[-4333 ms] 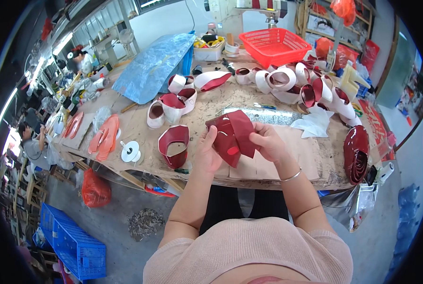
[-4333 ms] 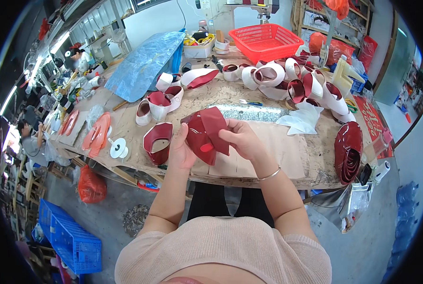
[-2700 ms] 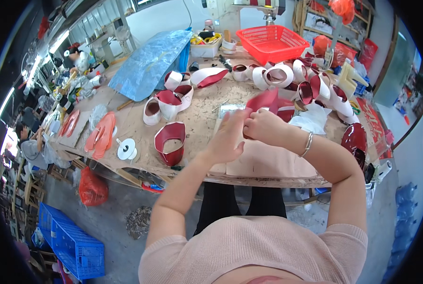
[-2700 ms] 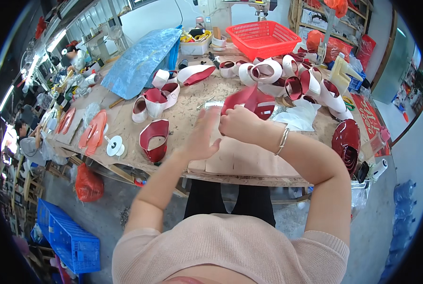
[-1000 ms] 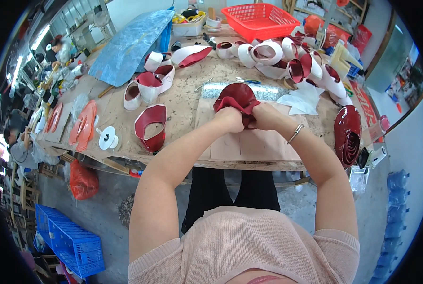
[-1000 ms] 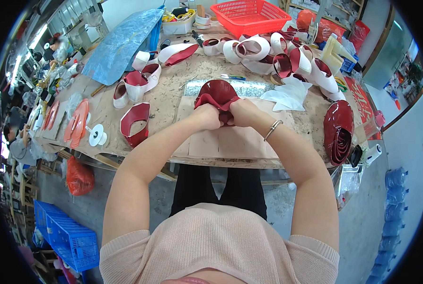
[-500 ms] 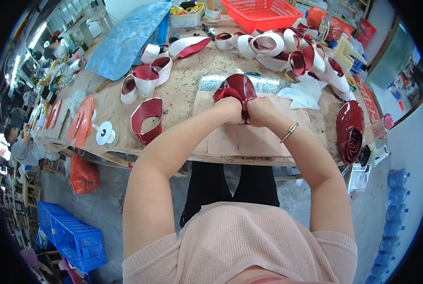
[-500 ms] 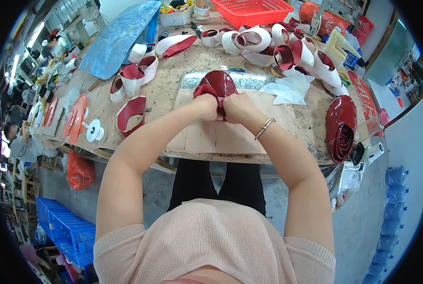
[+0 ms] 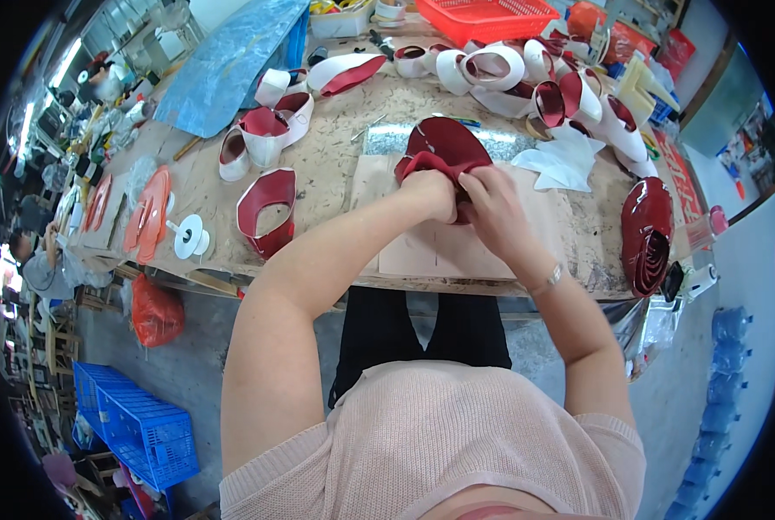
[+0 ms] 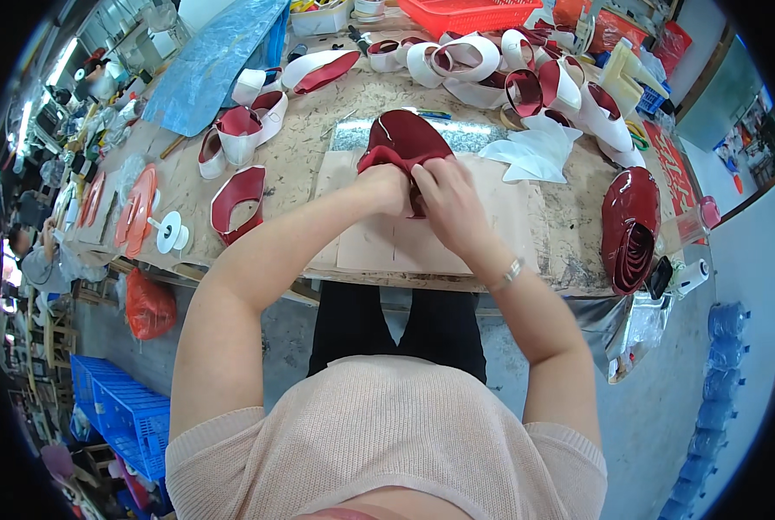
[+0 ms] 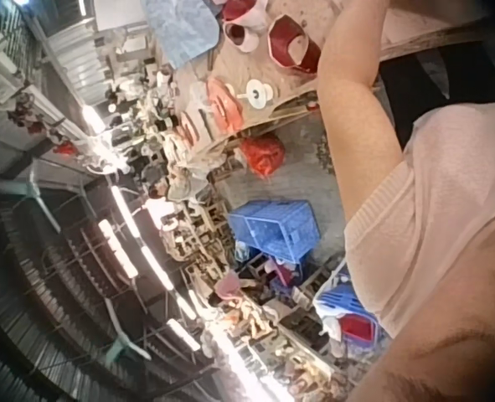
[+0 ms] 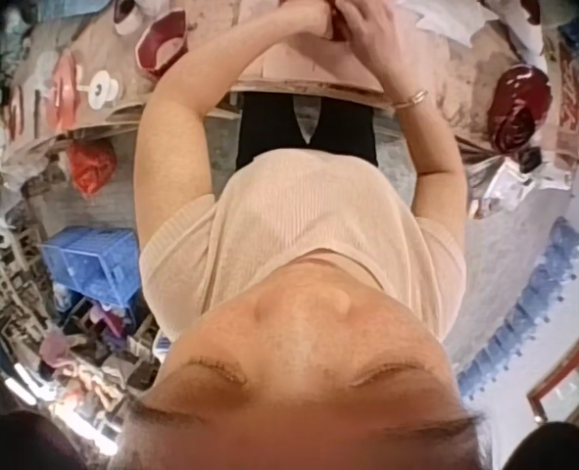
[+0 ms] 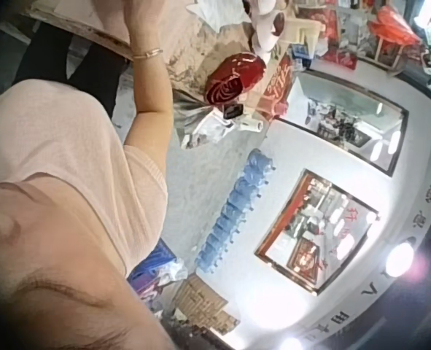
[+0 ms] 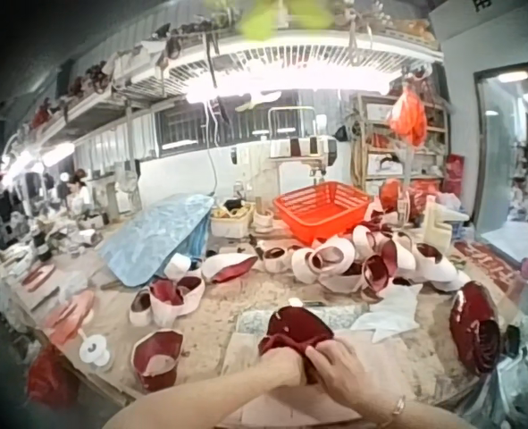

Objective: Assemble and inspect shoe components at a manufacturing workbench.

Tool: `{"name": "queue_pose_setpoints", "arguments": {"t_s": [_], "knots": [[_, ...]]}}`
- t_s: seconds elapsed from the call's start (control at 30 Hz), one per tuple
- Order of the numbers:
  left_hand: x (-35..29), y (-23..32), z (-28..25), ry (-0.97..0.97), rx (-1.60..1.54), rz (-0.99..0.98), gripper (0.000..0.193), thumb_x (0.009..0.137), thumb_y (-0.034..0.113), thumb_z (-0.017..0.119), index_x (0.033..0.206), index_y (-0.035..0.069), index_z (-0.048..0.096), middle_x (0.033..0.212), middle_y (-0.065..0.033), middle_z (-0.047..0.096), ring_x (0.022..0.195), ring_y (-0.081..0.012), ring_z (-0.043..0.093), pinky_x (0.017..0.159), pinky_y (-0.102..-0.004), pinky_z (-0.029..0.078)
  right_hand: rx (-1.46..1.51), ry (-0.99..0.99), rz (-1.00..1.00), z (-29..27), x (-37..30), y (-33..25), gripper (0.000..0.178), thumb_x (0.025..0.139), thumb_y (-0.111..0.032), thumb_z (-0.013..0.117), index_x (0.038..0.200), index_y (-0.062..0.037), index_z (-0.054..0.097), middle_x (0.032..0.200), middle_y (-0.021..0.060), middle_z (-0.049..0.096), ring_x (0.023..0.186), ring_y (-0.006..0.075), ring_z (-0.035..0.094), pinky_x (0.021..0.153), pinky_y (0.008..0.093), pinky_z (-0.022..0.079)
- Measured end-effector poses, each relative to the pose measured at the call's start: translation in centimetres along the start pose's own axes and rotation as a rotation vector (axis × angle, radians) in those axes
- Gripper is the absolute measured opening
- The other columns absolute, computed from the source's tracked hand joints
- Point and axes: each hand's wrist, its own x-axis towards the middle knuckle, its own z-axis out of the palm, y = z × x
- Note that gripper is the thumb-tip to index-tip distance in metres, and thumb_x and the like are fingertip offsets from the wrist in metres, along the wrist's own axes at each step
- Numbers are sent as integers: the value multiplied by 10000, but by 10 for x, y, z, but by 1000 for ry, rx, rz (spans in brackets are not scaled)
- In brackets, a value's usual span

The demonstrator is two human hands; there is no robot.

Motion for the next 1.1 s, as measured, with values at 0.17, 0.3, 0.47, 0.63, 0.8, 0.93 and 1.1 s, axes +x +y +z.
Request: {"name": "queue_pose_setpoints", "arguments": {"t_s": [0.17, 0.3, 0.47, 0.63, 0.8, 0.93, 1.1], "knots": [[1, 2, -10, -52, -4, 20, 316, 734, 330, 614, 843, 51, 716, 875, -158, 686, 857, -294, 660, 765, -376, 528, 105, -97, 20, 1, -58, -20, 279, 802, -81, 626, 1069, -7, 598, 1069, 116, 590, 1053, 276, 565, 954, 395, 429], [6, -4, -17, -71, 73, 145, 400, 672, 371, 680, 828, 4, 708, 852, -179, 680, 801, -299, 659, 740, -373, 529, -106, -256, 217, 19, -64, -32, 289, 851, -136, 581, 1113, -16, 602, 1129, 108, 593, 1088, 243, 558, 1013, 411, 382], [4, -14, -47, -265, 167, 308, 393, 587, 261, 804, 886, 22, 711, 825, -138, 678, 773, -263, 645, 696, -354, 513, -129, -304, 227, 20, -62, -33, 298, 858, -150, 567, 1124, -19, 604, 1126, 96, 592, 1073, 239, 560, 1018, 417, 364], [-1, -21, -40, -257, 40, 224, 427, 604, 224, 805, 955, 8, 694, 862, -138, 673, 808, -256, 639, 709, -340, 501, -139, -350, 277, 18, -62, -36, 308, 856, -150, 565, 1144, -45, 600, 1092, 75, 572, 1035, 233, 571, 990, 452, 379], [-3, -20, -29, -216, 56, 214, 302, 671, 161, 739, 920, -3, 689, 879, -150, 670, 793, -271, 644, 691, -350, 518, -225, -419, 240, 11, -54, -42, 328, 846, -120, 521, 1164, -72, 589, 1025, 68, 551, 966, 222, 583, 963, 473, 386], [-15, -11, -26, -90, 201, 259, 213, 681, 99, 687, 877, 17, 689, 890, -151, 668, 803, -300, 653, 690, -388, 530, -257, -433, 225, 19, -45, -49, 306, 776, -96, 544, 1066, -16, 600, 985, 68, 517, 956, 230, 531, 889, 457, 392], [-20, -36, -24, 153, 284, 517, 182, 677, 106, 698, 853, 60, 691, 853, -121, 663, 851, -310, 645, 721, -425, 525, -250, -412, 185, 29, -47, -53, 313, 739, -99, 557, 1021, 36, 579, 1004, 100, 491, 977, 249, 486, 799, 388, 418]]}}
